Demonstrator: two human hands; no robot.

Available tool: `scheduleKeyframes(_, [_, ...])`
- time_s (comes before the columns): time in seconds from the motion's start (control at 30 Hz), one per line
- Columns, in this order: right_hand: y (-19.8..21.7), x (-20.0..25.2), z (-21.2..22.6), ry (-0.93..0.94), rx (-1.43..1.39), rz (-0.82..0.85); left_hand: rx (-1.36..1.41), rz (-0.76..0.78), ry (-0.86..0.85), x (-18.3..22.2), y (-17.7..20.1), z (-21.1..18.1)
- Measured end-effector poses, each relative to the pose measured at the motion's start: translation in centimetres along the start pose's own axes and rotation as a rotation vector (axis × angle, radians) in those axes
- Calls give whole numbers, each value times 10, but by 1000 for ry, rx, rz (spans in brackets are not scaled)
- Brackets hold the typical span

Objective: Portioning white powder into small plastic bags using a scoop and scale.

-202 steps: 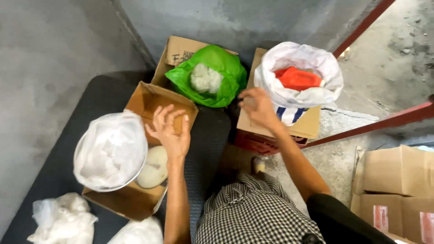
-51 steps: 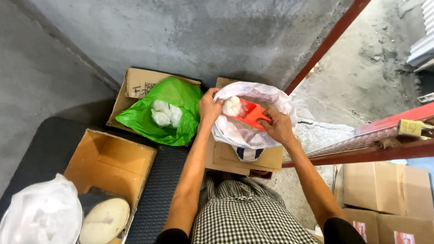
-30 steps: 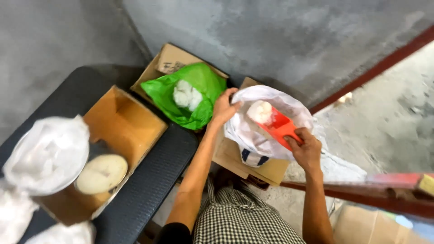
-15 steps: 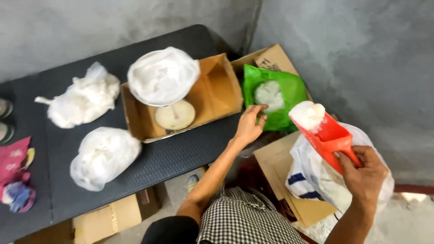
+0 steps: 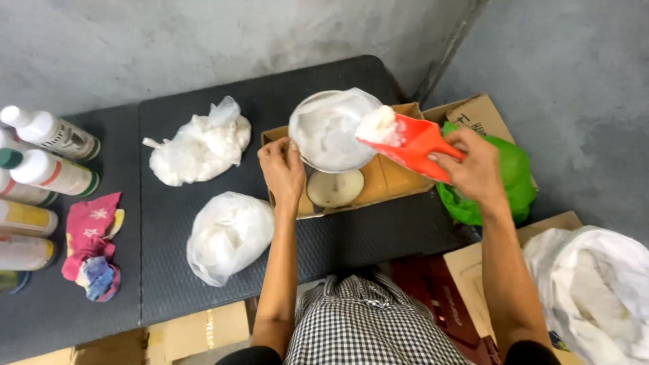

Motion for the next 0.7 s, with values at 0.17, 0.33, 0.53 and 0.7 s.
scheduleKeyframes(0.17, [-50, -46, 51, 171, 247, 128, -144, 172, 88, -22, -18, 20])
scheduleKeyframes(0.33, [-74, -71, 75, 228, 520, 307, -232, 217, 56, -25, -25, 11])
scheduleKeyframes(0.53, [-88, -84, 79, 542, 808, 294, -333, 232, -92, -28, -37, 6])
scheduleKeyframes(0.7, [-87, -78, 96, 845, 691, 160, -396, 134, -133, -29, -41, 0])
Point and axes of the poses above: each hand's wrist, its own x-axis away from the middle knuckle, its own y-axis out of the back of the hand, z = x × y, the point moved 4 cm from there along -x, towards the middle knuckle, and after that the axes turned 1 degree about z, right-handed, at the moved point
